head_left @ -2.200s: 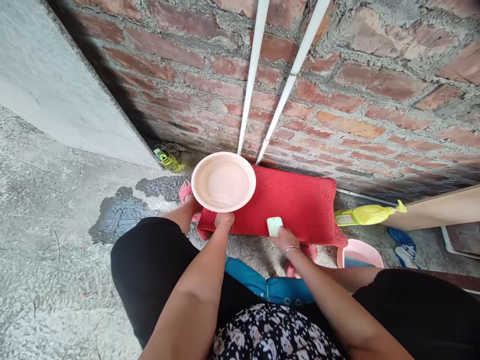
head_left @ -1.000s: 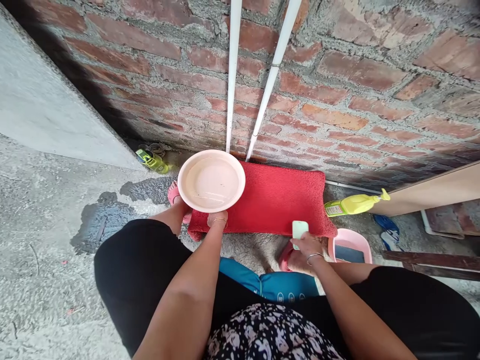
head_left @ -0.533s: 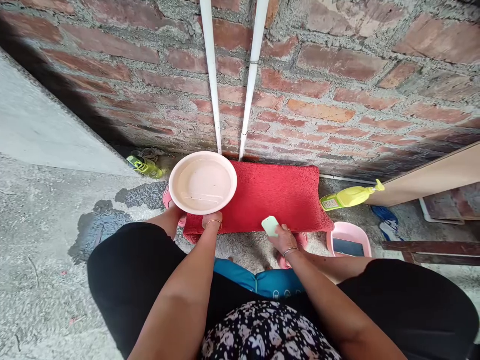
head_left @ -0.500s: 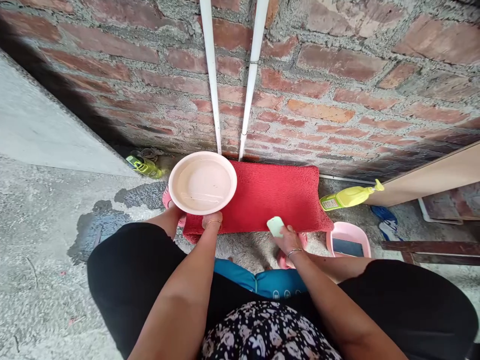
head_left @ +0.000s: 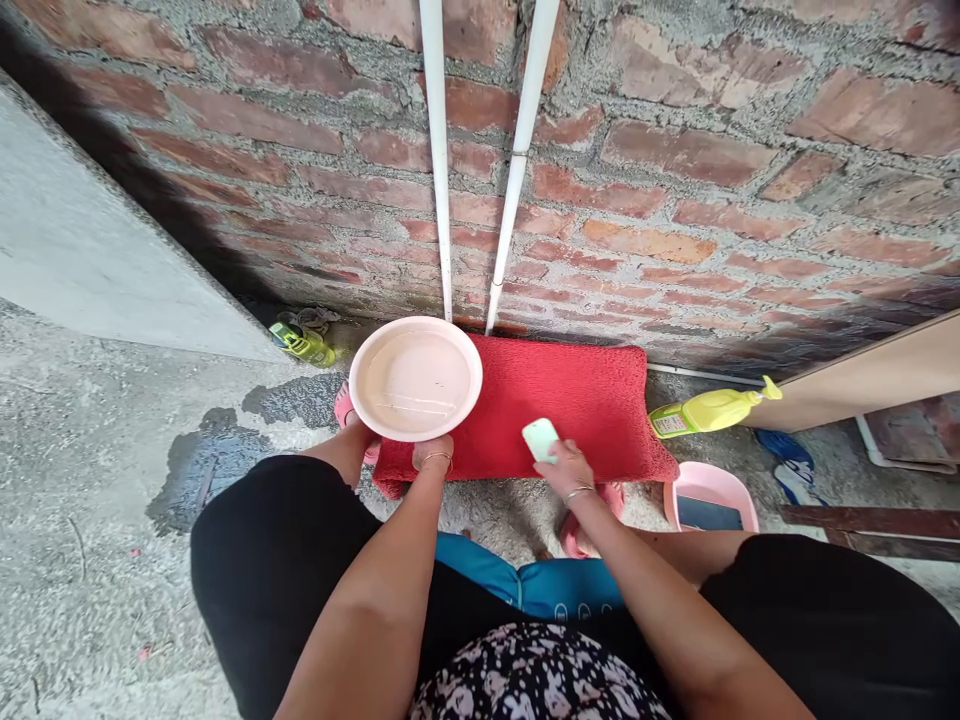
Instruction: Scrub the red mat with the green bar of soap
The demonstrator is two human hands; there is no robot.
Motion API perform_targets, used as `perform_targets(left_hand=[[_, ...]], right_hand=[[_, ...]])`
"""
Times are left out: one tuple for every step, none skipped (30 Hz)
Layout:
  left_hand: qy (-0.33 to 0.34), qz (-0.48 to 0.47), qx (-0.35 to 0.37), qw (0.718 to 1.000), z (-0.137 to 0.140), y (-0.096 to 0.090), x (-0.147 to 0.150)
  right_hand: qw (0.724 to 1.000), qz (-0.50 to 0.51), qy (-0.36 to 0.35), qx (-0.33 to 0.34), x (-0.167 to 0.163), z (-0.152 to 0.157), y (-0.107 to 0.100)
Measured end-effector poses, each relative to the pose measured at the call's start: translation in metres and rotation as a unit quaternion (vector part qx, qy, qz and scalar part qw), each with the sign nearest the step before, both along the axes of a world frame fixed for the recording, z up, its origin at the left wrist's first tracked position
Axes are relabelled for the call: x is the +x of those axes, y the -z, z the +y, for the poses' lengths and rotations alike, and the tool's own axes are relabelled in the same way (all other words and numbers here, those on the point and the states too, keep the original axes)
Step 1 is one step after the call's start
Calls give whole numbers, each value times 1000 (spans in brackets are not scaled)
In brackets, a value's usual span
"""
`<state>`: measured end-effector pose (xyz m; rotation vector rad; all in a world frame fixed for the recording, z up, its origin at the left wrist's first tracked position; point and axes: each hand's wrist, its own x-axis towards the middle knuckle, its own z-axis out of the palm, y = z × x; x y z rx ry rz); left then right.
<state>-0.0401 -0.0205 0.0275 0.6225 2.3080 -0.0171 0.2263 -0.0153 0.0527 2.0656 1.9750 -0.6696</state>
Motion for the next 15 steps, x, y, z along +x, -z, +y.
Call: perform_targets(left_hand=[[-7,-4,-3,1000,0,-1,-1],[-13,-9,-5,1000,0,-1,-1],[-15,-12,-4,1000,0,-2,-2],[-16,-14,-3,1000,0,-2,-2],[-17,-16,-1,1000,0,-2,-2],[-19,-16,0,1000,0,-2,-2],[-22,-16,0,1000,0,-1,-2],[-24,-15,1,1000,0,-1,-1],[-28,-14,1,1000,1,0,0],[-31,-14,0,999,1,1,0],[-35,-13,-1,999,1,1,1],[-38,-13,-2,999,1,1,2],[-41,-14,-3,999,1,1,2],[-44,-14,-4,999,1,1,3],[-46,-15,-5,999,1,1,3]], right_hand=[[999,8,-42,-3,-24,2,0],[997,14,-80,-7,-46,4,-1],[994,18,-112,-9,-66,6,-2],[990,20,-138,-11,-82,8,-4],[987,20,-158,-14,-94,10,-5],[985,18,-171,-18,-101,12,-6],[984,16,-176,-23,-104,15,-7],[984,12,-176,-26,-103,18,-7],[985,9,-168,-30,-96,21,-7],[988,4,-152,-34,-86,24,-6],[991,-2,-126,-38,-71,28,-5],[995,-8,-90,-43,-53,31,-5],[998,-16,-46,-47,-32,34,-4],[998,-23,3,-51,-9,36,-4],[997,-31,55,-49,16,37,-4]])
